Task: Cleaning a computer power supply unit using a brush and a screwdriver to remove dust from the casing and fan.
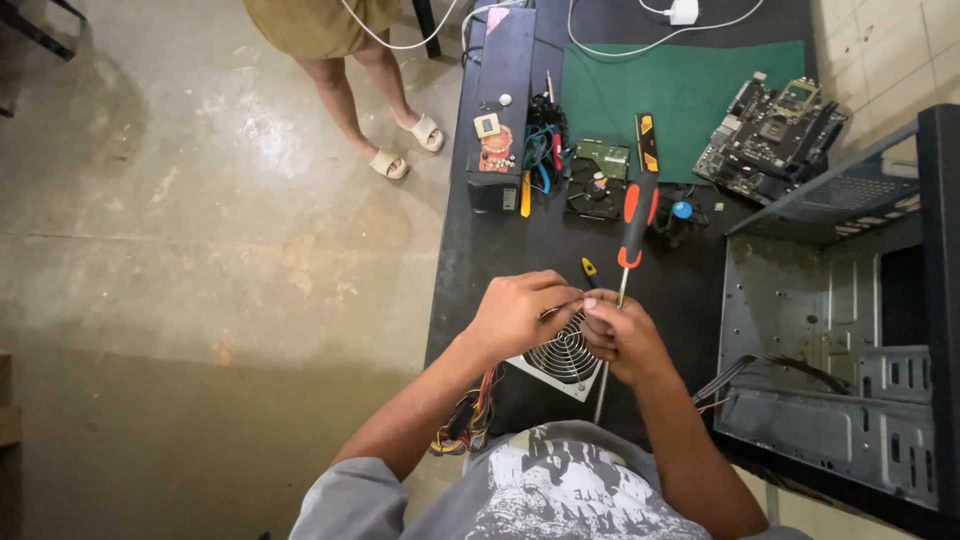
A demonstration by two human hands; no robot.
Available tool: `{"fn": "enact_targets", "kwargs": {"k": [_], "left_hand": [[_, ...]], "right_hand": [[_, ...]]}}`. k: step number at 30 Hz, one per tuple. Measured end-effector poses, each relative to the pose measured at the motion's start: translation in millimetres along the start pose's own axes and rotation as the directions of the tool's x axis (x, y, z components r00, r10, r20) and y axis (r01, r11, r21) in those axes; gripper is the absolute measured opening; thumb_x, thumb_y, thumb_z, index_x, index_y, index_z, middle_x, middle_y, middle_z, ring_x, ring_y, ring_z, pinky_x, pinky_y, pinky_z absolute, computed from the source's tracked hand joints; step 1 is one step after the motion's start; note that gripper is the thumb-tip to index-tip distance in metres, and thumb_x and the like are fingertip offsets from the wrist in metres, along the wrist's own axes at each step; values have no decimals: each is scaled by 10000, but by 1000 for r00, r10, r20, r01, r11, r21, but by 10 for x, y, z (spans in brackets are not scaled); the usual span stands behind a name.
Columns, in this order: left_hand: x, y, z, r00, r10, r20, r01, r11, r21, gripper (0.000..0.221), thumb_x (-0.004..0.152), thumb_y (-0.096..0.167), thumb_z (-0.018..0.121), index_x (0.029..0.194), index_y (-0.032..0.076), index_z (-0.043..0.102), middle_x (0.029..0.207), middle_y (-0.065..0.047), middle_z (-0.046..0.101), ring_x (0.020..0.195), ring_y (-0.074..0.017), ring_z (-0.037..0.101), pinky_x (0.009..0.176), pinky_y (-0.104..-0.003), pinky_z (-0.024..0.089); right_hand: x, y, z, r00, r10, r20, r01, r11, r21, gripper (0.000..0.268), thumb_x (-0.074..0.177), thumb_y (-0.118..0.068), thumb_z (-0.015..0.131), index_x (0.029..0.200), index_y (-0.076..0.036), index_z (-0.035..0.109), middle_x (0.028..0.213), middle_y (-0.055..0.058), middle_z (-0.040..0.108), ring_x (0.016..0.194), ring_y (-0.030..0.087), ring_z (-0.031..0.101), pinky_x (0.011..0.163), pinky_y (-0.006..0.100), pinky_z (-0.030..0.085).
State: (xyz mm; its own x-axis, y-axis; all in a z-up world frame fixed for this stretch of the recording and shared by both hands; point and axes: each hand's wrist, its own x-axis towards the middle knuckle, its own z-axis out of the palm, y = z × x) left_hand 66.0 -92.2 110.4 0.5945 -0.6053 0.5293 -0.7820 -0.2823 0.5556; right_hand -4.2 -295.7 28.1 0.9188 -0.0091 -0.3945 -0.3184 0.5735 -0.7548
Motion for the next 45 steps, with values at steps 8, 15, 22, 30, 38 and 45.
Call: {"fn": "enact_targets", "kwargs": {"k": [8, 15, 22, 30, 38, 45], "left_hand": [[25, -309, 30, 990, -119, 76, 120, 993, -12, 77, 922, 205, 753, 999, 210, 749, 874, 19, 712, 766, -224, 755, 705, -376, 619], [902, -1469, -726, 953, -302, 13, 296, 942, 160, 129, 1042, 212, 735, 1056, 87, 763, 895, -183, 727, 897, -469, 747, 760, -568, 577], [1370, -2446, -551, 842, -490, 228, 381, 837, 393, 209, 944, 136, 607, 980, 112, 812, 976, -83, 823, 889, -339, 735, 718, -521, 573], [1550, -2729, -287, 725, -630, 279, 443, 736, 512, 189, 936, 142, 676, 850, 141, 844, 827, -121, 771, 789, -350, 703, 632, -519, 540], [1601, -2700, -255, 677, -662, 321, 388, 691, 610, 189, 892, 106, 678, 876, 162, 858, 801, -100, 776, 760, -342, 729, 647, -492, 576], [1492, -2490, -462, 724, -615, 313, 485, 777, 402, 285, 981, 70, 585, 706, 87, 660, 707, -85, 666, 681, -242, 584, 644, -440, 486]], "right_hand": [[-29, -172, 171, 1000, -16, -19, 14, 994, -108, 152, 974, -100, 739, 1093, -8, 714, 563, -78, 287, 374, 38, 309, 261, 209, 275], [-197, -226, 114, 995, -50, -88, 31, 980, -199, 161, 984, -119, 756, 1059, 15, 709, 530, -87, 320, 342, 14, 324, 260, 200, 271], [-304, -222, -57, 996, 4, -91, -26, 971, -237, 116, 1040, -129, 700, 952, -56, 685, 551, -35, 343, 421, 66, 264, 369, 240, 199], [-294, -223, -155, 989, 18, -146, -49, 976, -212, 114, 1050, -145, 693, 962, -73, 681, 578, -36, 318, 450, 65, 259, 381, 236, 183], [-282, -268, -157, 984, -4, -178, -39, 970, -241, 97, 1050, -155, 689, 1005, -74, 659, 586, -48, 304, 448, 61, 259, 378, 239, 190], [-366, -366, -90, 983, -65, -172, 20, 968, -249, 222, 1107, -241, 601, 1006, -45, 626, 577, -61, 269, 437, 52, 241, 381, 242, 184]]}}
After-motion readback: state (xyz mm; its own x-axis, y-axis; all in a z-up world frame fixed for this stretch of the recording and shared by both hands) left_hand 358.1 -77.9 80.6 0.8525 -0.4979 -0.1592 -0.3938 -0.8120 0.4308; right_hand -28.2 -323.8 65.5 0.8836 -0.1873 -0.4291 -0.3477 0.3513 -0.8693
